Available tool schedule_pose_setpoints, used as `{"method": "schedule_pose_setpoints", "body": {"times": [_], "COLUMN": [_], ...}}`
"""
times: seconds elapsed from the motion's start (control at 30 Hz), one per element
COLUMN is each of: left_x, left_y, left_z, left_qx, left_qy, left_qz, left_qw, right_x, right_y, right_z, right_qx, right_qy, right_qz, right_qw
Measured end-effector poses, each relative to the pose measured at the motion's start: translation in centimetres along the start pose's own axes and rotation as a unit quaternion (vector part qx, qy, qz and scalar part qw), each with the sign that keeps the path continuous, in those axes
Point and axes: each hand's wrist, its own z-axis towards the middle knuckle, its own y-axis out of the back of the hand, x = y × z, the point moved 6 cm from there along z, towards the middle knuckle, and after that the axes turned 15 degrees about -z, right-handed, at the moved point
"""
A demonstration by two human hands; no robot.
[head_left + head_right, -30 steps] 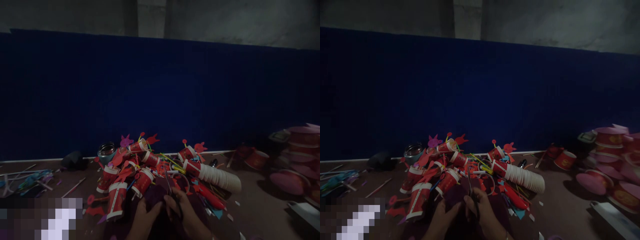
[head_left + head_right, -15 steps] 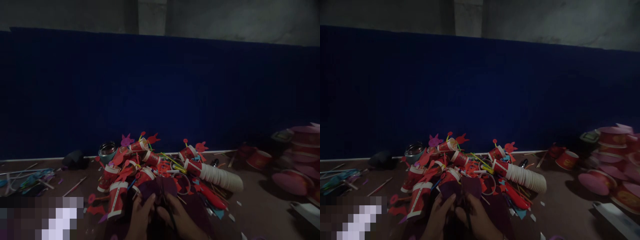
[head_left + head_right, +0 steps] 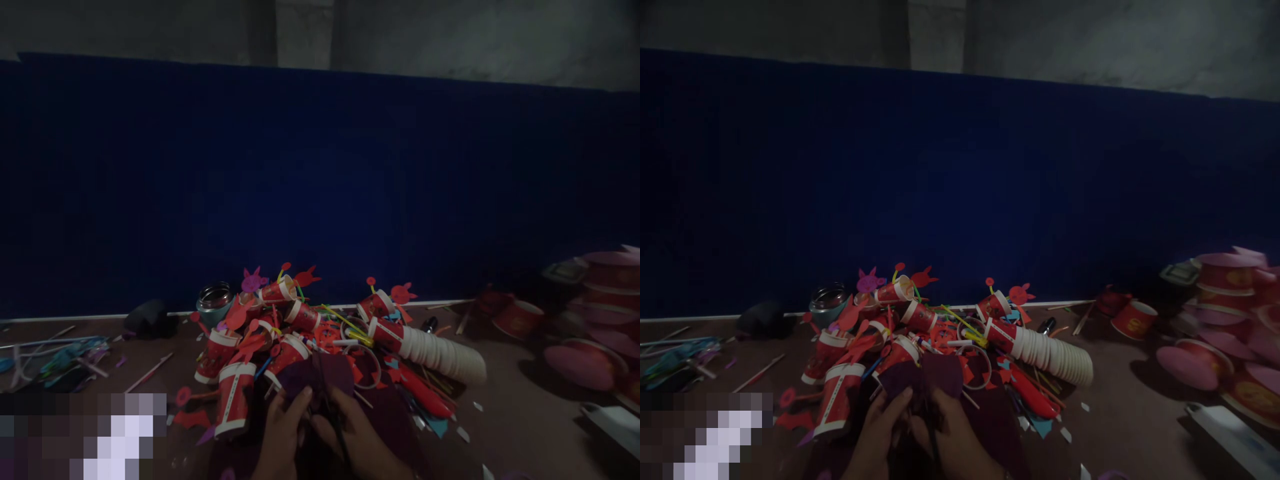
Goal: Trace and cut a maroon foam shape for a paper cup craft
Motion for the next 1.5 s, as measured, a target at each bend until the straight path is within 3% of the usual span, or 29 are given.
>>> {"method": "schedule_pose_setpoints", "body": {"times": [0.43,0.83,1.07,1.5], "left_x": [0.0,-0.6,-0.7,-1.3], "left_y": [0.0,-0.2,-0.5,-0.4], "left_z": [-0.1,-0.6,-1.0,-0.8], "left_qx": [-0.002,-0.041,-0.043,-0.068], "left_qy": [0.007,0.009,0.011,-0.004], "left_qz": [-0.006,-0.002,-0.013,0.015], "left_qw": [1.0,0.999,0.999,0.998], "right_x": [0.2,0.3,-0.9,-1.7], "right_y": [-0.2,0.0,-0.2,-0.1], "right_z": [0.0,0.0,-0.1,0.1], "right_qx": [-0.004,-0.015,-0.024,-0.027], "right_qy": [0.007,-0.008,-0.044,-0.037], "right_qz": [0.01,-0.01,0.014,0.019], "right_qw": [1.0,1.0,0.999,0.999]}}
